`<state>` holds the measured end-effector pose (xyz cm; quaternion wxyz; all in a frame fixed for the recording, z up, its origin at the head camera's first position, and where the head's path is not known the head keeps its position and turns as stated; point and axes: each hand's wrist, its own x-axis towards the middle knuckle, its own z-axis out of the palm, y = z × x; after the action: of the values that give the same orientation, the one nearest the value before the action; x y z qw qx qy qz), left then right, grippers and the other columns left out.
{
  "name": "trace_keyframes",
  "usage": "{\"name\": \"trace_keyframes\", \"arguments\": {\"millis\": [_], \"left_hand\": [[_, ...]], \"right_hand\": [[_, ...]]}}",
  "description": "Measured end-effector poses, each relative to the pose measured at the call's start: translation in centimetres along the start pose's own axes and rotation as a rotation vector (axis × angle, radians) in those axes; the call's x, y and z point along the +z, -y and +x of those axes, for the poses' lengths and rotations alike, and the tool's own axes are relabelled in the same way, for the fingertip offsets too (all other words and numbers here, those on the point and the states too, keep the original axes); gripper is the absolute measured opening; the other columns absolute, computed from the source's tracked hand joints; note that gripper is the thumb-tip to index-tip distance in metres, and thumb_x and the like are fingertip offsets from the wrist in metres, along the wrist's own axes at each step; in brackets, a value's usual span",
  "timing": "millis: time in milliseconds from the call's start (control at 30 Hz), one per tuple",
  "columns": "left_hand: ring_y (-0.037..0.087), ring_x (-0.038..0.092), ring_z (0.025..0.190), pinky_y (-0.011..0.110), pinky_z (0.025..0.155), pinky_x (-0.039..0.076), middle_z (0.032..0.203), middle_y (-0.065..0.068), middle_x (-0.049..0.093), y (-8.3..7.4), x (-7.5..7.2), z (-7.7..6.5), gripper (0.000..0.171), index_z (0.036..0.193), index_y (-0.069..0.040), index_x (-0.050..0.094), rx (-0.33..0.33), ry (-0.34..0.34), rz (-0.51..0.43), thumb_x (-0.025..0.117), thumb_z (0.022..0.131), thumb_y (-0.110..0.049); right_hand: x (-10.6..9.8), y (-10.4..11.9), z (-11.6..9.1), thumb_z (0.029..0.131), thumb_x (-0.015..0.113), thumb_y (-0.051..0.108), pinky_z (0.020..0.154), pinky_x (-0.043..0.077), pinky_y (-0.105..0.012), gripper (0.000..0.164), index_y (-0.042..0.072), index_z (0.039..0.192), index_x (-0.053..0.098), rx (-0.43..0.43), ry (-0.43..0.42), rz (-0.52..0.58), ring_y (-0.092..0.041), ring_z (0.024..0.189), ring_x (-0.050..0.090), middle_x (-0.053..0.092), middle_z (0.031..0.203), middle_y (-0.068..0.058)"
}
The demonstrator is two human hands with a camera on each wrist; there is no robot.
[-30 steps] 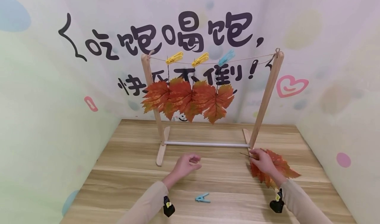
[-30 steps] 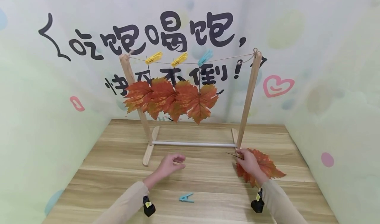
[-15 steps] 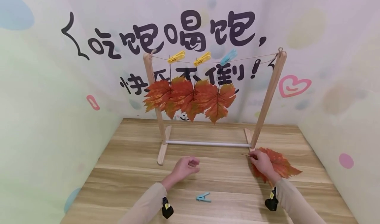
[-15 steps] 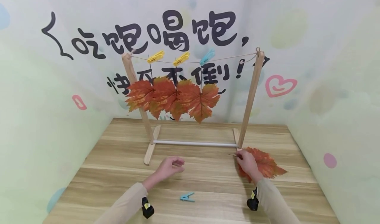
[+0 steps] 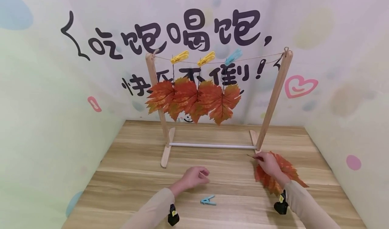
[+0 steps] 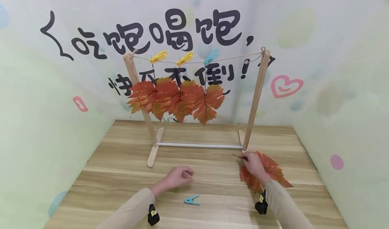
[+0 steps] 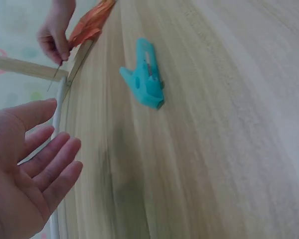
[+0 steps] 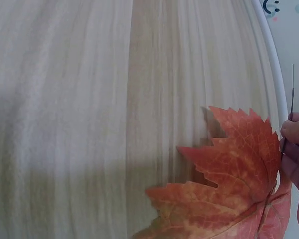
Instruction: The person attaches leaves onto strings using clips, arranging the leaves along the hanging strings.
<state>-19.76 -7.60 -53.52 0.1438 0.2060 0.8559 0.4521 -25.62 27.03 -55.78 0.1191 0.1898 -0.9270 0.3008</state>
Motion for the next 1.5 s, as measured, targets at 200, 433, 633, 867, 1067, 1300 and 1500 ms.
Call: {"name": "trace_keyframes", "arguments": {"millis": [200, 433, 633, 867, 1067, 1300, 1500], "left_hand": [[0.009, 0.061, 0.081, 0.017, 0.071, 0.048, 0.096, 0.006, 0.065, -0.5, 0.8, -0.3, 0.034, 0.104, -0.001, 0.062, -0.008, 0.118, 0.145, 0.071, 0.078, -0.02], [0.002, 0.052, 0.074, 0.015, 0.068, 0.044, 0.085, -0.006, 0.06, -0.8, 1.5, -0.5, 0.046, 0.101, -0.006, 0.065, 0.007, 0.173, 0.33, 0.079, 0.066, -0.032], [-0.001, 0.046, 0.072, 0.014, 0.067, 0.041, 0.083, -0.011, 0.053, -0.8, 2.4, -0.7, 0.053, 0.102, -0.01, 0.061, 0.02, 0.244, 0.427, 0.082, 0.061, -0.037], [-0.002, 0.044, 0.069, 0.013, 0.062, 0.039, 0.079, -0.011, 0.051, -0.6, 3.3, -1.0, 0.049, 0.094, -0.013, 0.058, 0.074, 0.216, 0.501, 0.083, 0.058, -0.036], [-0.003, 0.042, 0.062, 0.012, 0.058, 0.036, 0.07, -0.013, 0.049, -0.7, 3.5, -1.0, 0.034, 0.08, -0.015, 0.058, 0.094, 0.183, 0.522, 0.082, 0.061, -0.03], [-0.003, 0.043, 0.058, 0.012, 0.056, 0.037, 0.064, -0.014, 0.05, -1.0, 3.2, -0.8, 0.026, 0.077, -0.014, 0.059, 0.082, 0.182, 0.471, 0.08, 0.063, -0.023], [-0.002, 0.044, 0.058, 0.011, 0.055, 0.039, 0.066, -0.013, 0.05, -1.3, 2.4, 0.2, 0.024, 0.078, -0.013, 0.06, 0.094, 0.156, 0.432, 0.077, 0.063, -0.017]], "right_hand": [[-0.1, 0.8, 0.4, 0.075, 0.062, -0.012, 0.068, 0.05, -0.043, 0.017, -0.003, 0.086, 0.069, -0.008, 0.007, 0.007, -0.031, 0.081, 0.061, 0.066, 0.086, -0.014], [0.0, 1.2, 0.7, 0.075, 0.062, -0.011, 0.067, 0.05, -0.043, 0.014, -0.004, 0.085, 0.069, -0.009, -0.011, 0.019, -0.031, 0.079, 0.061, 0.065, 0.084, -0.015], [0.1, 1.6, 0.7, 0.075, 0.064, -0.011, 0.065, 0.05, -0.042, 0.013, -0.004, 0.084, 0.069, -0.014, -0.024, 0.03, -0.029, 0.077, 0.061, 0.065, 0.081, -0.013], [-0.2, 2.1, 0.8, 0.076, 0.064, -0.01, 0.062, 0.049, -0.034, 0.012, -0.004, 0.085, 0.068, 0.026, -0.006, 0.049, -0.023, 0.073, 0.059, 0.065, 0.082, -0.012], [-0.7, 2.3, 0.9, 0.077, 0.064, -0.009, 0.058, 0.048, -0.03, 0.012, -0.003, 0.086, 0.069, 0.034, -0.016, 0.055, -0.021, 0.072, 0.058, 0.065, 0.083, -0.012], [-1.1, 2.4, 1.1, 0.076, 0.065, -0.009, 0.055, 0.047, -0.025, 0.011, -0.004, 0.085, 0.069, 0.022, -0.031, 0.069, -0.018, 0.068, 0.057, 0.066, 0.081, -0.013], [-1.6, 2.8, 1.5, 0.076, 0.065, -0.009, 0.053, 0.046, -0.024, 0.011, -0.003, 0.084, 0.068, 0.019, -0.048, 0.08, -0.015, 0.065, 0.056, 0.065, 0.079, -0.013]]}}
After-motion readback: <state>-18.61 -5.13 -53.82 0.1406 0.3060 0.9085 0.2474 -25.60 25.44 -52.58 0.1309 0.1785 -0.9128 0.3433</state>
